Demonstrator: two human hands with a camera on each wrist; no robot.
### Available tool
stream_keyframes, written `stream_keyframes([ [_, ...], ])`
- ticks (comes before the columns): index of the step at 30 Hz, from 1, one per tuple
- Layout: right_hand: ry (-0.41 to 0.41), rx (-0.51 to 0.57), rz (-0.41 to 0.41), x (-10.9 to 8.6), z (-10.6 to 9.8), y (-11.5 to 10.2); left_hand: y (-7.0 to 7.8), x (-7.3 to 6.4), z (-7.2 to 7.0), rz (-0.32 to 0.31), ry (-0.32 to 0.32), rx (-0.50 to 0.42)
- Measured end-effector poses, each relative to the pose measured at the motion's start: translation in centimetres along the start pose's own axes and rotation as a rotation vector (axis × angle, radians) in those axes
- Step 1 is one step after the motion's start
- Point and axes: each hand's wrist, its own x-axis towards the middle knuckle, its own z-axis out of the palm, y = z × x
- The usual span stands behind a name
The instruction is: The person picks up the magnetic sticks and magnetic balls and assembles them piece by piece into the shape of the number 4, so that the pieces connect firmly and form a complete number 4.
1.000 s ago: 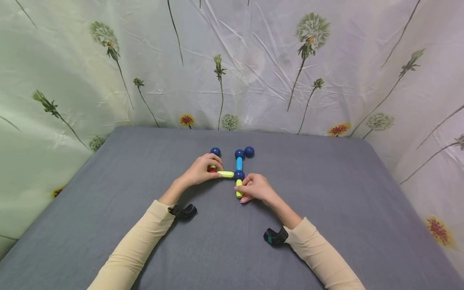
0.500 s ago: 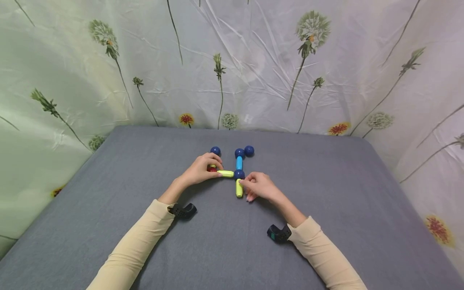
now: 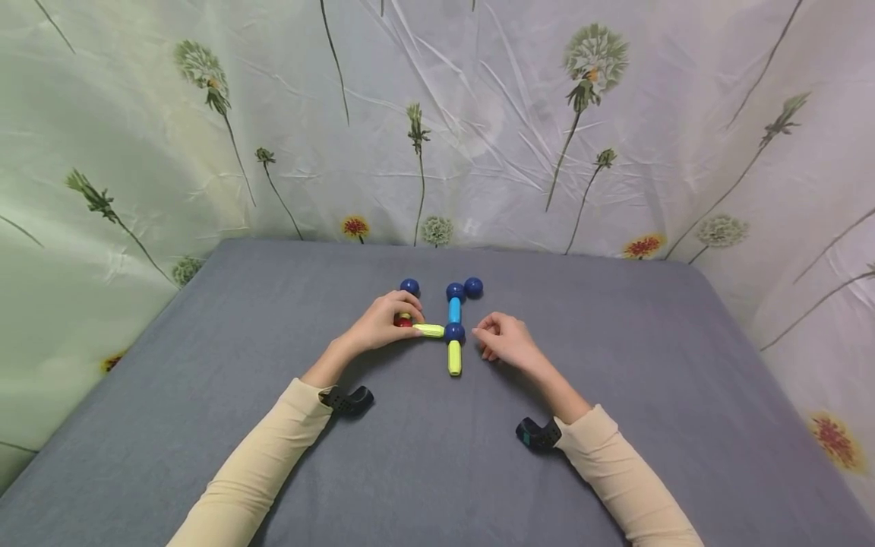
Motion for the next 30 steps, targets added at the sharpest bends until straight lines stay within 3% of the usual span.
stream_keyframes([
  [15, 0.167, -0.101, -0.011, 3.2, -1.7, 0.1, 0.1, -0.1, 0.1, -0.003, 0.003, 0.010],
  [25, 0.135, -0.099, 0.004, 5.8, -2.0, 0.7, 0.2, -0.1, 0.3, 0.002, 0.005, 0.007],
  [30, 0.139, -0.083, -0.031, 6.6, -1.9, 0.9, 0.3, -0.1, 0.2, -0.006, 0.015, 0.016],
])
